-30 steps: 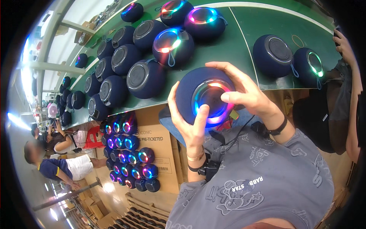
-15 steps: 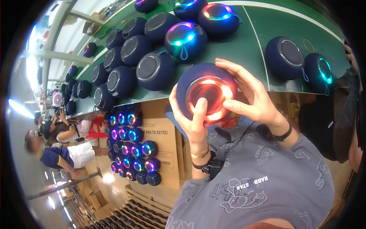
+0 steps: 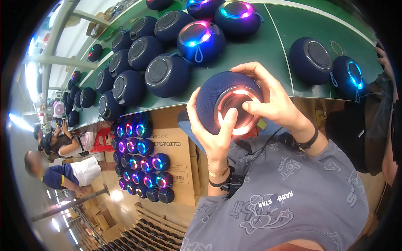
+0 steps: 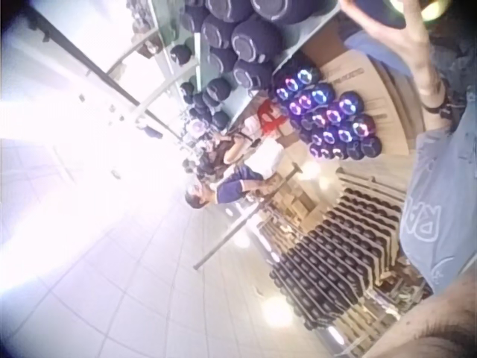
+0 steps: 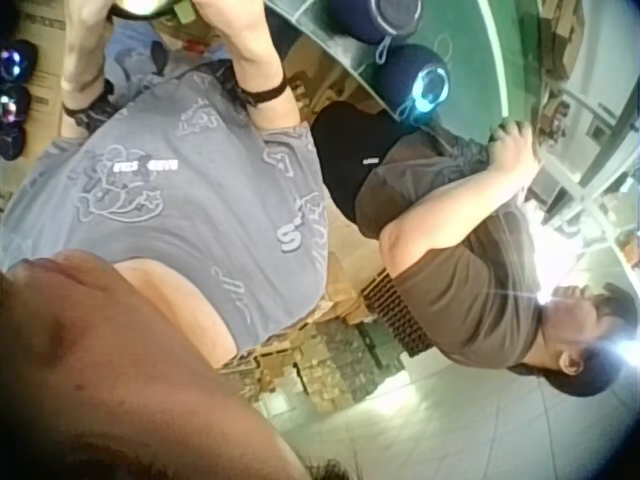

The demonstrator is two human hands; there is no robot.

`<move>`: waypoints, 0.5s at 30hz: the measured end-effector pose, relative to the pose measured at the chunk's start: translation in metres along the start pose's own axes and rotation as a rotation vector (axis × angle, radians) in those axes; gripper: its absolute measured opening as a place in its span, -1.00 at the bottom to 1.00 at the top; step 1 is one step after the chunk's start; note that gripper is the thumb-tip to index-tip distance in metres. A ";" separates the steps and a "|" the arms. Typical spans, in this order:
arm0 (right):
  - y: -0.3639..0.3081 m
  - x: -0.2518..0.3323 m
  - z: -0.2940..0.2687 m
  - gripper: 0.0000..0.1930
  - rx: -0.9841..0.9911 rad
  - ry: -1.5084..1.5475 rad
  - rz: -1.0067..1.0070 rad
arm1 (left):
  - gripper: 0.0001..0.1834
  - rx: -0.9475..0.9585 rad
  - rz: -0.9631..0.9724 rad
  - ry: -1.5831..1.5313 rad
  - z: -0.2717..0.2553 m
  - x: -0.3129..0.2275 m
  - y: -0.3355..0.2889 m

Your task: Checking and assembling portable bluetooth speakers with LED rings on a production line.

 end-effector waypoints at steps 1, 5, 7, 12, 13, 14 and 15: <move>0.001 0.000 -0.001 -0.30 0.002 -0.009 0.004 | -0.15 0.007 -0.004 0.003 0.001 0.001 0.001; 0.005 0.001 -0.004 -0.29 0.039 0.041 0.011 | -0.17 0.024 0.006 0.023 0.001 0.002 0.010; 0.005 0.003 -0.007 -0.29 0.055 0.077 0.012 | -0.18 0.038 0.003 0.028 0.000 0.002 0.016; 0.005 0.003 -0.011 -0.19 0.059 0.105 0.067 | -0.18 0.084 0.006 0.030 0.002 -0.001 0.023; 0.004 0.003 -0.012 -0.20 0.047 0.055 0.033 | -0.19 0.085 -0.012 0.016 0.003 -0.001 0.023; 0.004 0.003 -0.013 -0.22 0.034 0.005 0.001 | -0.19 0.082 -0.025 -0.002 0.005 -0.001 0.022; 0.004 0.001 -0.014 -0.22 0.032 0.006 0.002 | -0.19 0.087 -0.034 0.002 0.007 -0.001 0.021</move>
Point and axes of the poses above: each hand's wrist, its own y-axis towards the middle knuckle, its own z-axis out of the palm, x = y × z, the point moved 2 cm from there along y, towards the middle knuckle, and after that the axes turned 13 degrees about z, right-handed, at the moved point
